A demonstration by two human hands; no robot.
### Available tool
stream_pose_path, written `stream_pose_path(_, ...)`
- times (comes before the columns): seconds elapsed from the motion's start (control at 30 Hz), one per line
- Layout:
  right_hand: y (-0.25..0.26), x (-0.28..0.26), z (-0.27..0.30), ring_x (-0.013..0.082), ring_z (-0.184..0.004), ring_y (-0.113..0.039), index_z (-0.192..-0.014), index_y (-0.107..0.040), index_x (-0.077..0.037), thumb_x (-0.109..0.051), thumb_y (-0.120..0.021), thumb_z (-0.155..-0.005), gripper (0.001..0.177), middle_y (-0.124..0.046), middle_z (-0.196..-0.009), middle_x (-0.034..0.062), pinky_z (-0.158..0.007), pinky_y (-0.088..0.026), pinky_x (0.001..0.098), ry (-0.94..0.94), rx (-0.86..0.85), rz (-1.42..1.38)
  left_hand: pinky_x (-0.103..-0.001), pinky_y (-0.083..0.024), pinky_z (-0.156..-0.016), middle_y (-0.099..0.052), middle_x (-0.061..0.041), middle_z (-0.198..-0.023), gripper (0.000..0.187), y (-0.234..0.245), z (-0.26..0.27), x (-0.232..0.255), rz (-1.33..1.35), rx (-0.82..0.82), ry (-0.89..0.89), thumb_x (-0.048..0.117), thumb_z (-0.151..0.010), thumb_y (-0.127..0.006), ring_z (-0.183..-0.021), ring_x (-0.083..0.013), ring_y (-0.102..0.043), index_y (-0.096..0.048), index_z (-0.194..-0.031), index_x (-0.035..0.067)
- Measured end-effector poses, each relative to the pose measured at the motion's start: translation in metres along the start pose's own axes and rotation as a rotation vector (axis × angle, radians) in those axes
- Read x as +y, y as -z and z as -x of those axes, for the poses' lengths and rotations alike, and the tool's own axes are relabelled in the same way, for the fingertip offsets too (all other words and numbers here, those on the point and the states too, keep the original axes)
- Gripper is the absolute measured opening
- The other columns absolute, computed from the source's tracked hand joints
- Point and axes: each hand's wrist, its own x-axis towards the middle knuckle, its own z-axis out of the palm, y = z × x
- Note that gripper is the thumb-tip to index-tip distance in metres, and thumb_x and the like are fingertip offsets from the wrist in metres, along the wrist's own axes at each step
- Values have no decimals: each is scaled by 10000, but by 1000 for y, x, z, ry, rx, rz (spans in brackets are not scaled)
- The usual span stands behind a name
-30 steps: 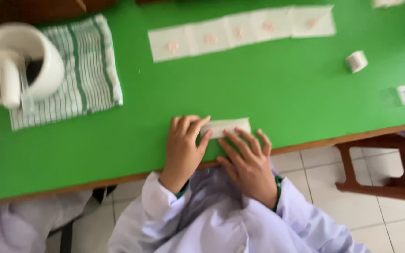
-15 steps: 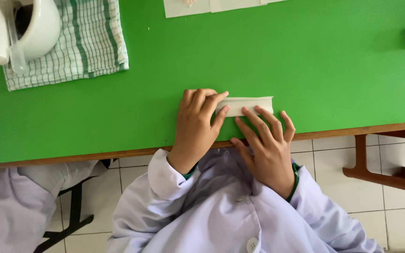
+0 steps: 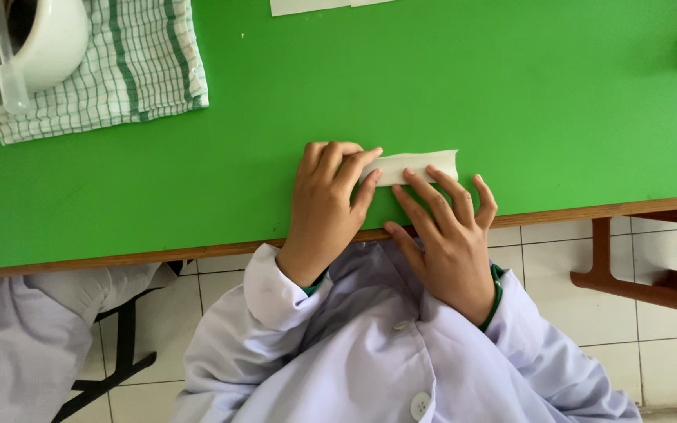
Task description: The person folds small white papers containing pink powder by hand on a green surface, tucking one end into the other to create small sealed packets.
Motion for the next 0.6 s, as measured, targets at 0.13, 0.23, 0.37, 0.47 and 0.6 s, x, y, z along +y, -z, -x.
stream_pose_path(0.13, -1, 0, 0, 330, -1341, -544, -1318, -692, -117, -311, -730, -971, 399, -637, -1420, 78, -1163, -212, 601, 5, -2, -14, -452, -479, -868, -603, -78, -1020, 217, -2, 2, -2, -13, -4, 7, 125, -952, -735, -966, -289, -548, -717, -1164, 80)
stream_pose_path(0.23, 0, 0, 0, 333, -1340, -545, -1311, -694, -112, -311, -733, -969, 397, -636, -1422, 80, -1163, -213, 602, 4, -4, -12, -452, -479, -870, -609, -76, -1031, 217, -2, 3, -2, -12, -15, 8, 128, -953, -734, -974, -292, -551, -716, -1165, 84)
stream_pose_path(0.37, 0, 1, 0, 331, -1337, -550, -1301, -699, -110, -317, -741, -960, 401, -643, -1413, 80, -1162, -214, 606, 5, -13, -5, -447, -477, -861, -613, -70, -1038, 209, -2, 2, -2, -12, -18, 8, 135, -962, -727, -975, -288, -550, -714, -1165, 87)
stream_pose_path(0.47, 1, 1, 0, 331, -1342, -549, -1302, -698, -105, -320, -735, -970, 397, -640, -1420, 83, -1163, -214, 606, 4, -12, -9, -452, -475, -850, -616, -76, -1039, 208, -1, 2, -1, -10, -18, 11, 144, -968, -721, -978, -292, -551, -715, -1167, 85)
stream_pose_path(0.6, 0, 1, -1, 334, -1341, -550, -1309, -692, -99, -310, -737, -970, 402, -636, -1421, 88, -1158, -214, 609, 17, -6, -8, -444, -476, -818, -619, -74, -1062, 232, -1, 3, 2, -25, -18, 15, 174, -974, -711, -992, -299, -560, -706, -1192, 92)
